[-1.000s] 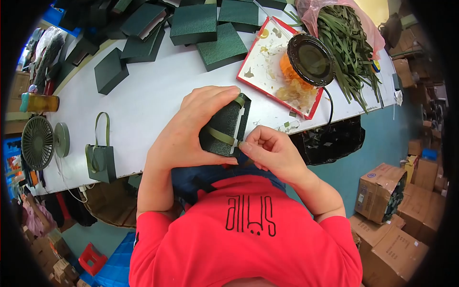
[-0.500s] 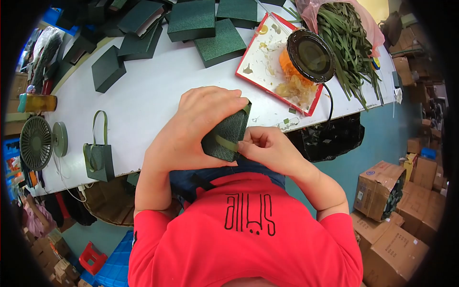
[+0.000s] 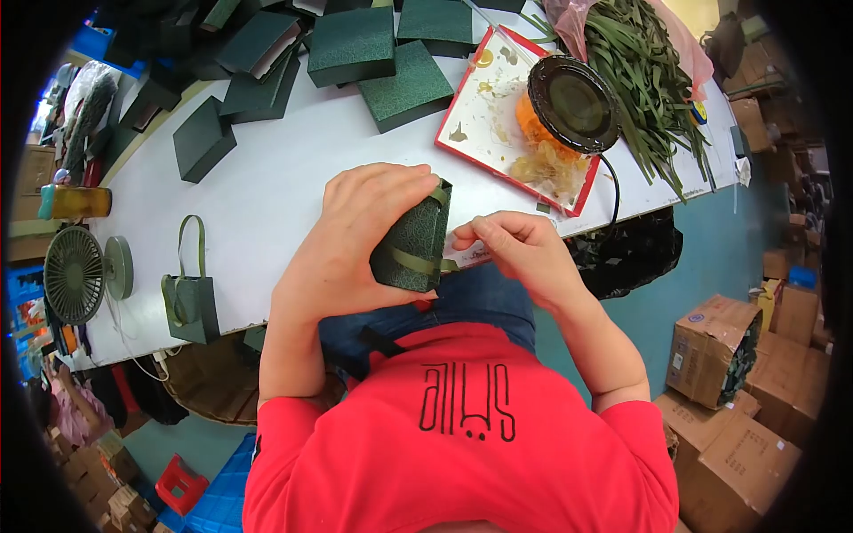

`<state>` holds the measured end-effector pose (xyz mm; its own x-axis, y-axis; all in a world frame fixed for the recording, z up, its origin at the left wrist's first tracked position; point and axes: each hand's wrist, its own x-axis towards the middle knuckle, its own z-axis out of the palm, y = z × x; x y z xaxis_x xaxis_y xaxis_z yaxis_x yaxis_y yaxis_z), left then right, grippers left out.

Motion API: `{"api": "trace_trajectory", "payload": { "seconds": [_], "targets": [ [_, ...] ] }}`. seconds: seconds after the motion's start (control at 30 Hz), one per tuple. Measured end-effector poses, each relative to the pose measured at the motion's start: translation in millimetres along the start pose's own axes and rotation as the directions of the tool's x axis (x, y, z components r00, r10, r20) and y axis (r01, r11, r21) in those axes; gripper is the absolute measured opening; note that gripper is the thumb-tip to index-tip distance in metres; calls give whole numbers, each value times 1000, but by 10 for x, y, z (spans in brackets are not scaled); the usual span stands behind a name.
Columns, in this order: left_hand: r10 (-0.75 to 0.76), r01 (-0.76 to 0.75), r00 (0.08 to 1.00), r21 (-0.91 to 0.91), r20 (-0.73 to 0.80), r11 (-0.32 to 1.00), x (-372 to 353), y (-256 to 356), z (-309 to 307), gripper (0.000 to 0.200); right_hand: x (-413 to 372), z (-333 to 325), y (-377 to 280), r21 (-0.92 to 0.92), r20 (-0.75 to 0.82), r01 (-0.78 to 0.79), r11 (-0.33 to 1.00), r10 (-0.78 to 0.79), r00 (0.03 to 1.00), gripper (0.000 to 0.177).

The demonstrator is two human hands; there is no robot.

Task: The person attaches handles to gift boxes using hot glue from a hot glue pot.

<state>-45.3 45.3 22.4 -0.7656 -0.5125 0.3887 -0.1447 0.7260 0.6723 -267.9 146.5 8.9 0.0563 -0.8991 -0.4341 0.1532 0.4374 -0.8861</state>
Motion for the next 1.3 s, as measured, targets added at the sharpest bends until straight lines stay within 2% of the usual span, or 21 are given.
{"api": "trace_trajectory", "payload": {
  "seconds": [0.17,0.27,0.3,0.4,0.53,0.57,0.67,0.7,0.8,0.83,0.9,0.97,1.0,1.03,1.07,1.13,1.17,1.27,1.3],
  "targets": [
    [25,-25,1000,-1,-1,1000,33,5,7,93,-14,131,149,-89,-14,195,977,-197,980,22],
    [37,-37,999,-12,5,999,38,12,20,93,-82,238,-66,-78,50,38,996,-34,998,25],
    [42,-42,999,-11,14,999,47,23,16,92,-93,281,-156,-184,44,35,982,-27,999,27],
    [70,-73,996,59,55,996,47,49,38,91,-21,263,68,-231,80,83,969,-66,995,29],
    [41,-48,997,112,62,993,55,60,48,91,61,190,50,-91,144,-28,995,41,989,31],
    [30,-33,999,94,33,995,51,45,45,91,70,133,-50,-87,183,-147,985,161,970,27],
    [4,-2,999,45,-42,999,1,-33,45,93,6,87,-67,340,18,3,940,-10,1000,26],
    [-1,2,998,32,-58,999,-18,-47,44,94,-12,95,-52,359,-147,127,925,-78,986,23],
    [9,-8,993,13,-114,1000,-42,-73,36,97,-81,45,50,226,-394,315,922,-209,895,19],
    [16,-15,991,10,-134,1000,-44,-82,36,98,-145,67,78,96,-414,308,946,-244,877,17],
    [23,-20,987,20,-157,1000,-54,-106,29,104,-254,82,157,69,-137,338,938,-327,935,17],
    [13,-12,983,8,-185,1000,-42,-104,29,108,-312,63,255,68,180,252,965,-261,948,23],
    [2,-4,979,-9,-201,1000,-34,-86,41,109,-337,106,183,62,287,64,996,-79,955,29],
    [-10,4,976,-29,-216,1000,-27,-65,55,110,-360,149,111,18,381,-122,992,106,918,35],
    [1,-10,978,-43,-208,999,-20,-43,77,110,-345,230,249,108,360,-121,987,74,930,40],
    [24,-39,981,-73,-192,997,-9,8,122,111,-323,264,228,199,282,-127,972,67,957,38],
    [24,-36,987,-72,-161,997,7,57,106,104,-315,284,215,271,228,-107,957,44,973,39],
    [63,-73,987,-59,-145,996,-33,44,124,105,-328,301,179,578,-23,56,814,-53,998,40],
    [6,-10,993,-37,-114,999,-54,53,97,110,-326,234,192,647,-80,92,757,-52,995,39]
  ]
}}
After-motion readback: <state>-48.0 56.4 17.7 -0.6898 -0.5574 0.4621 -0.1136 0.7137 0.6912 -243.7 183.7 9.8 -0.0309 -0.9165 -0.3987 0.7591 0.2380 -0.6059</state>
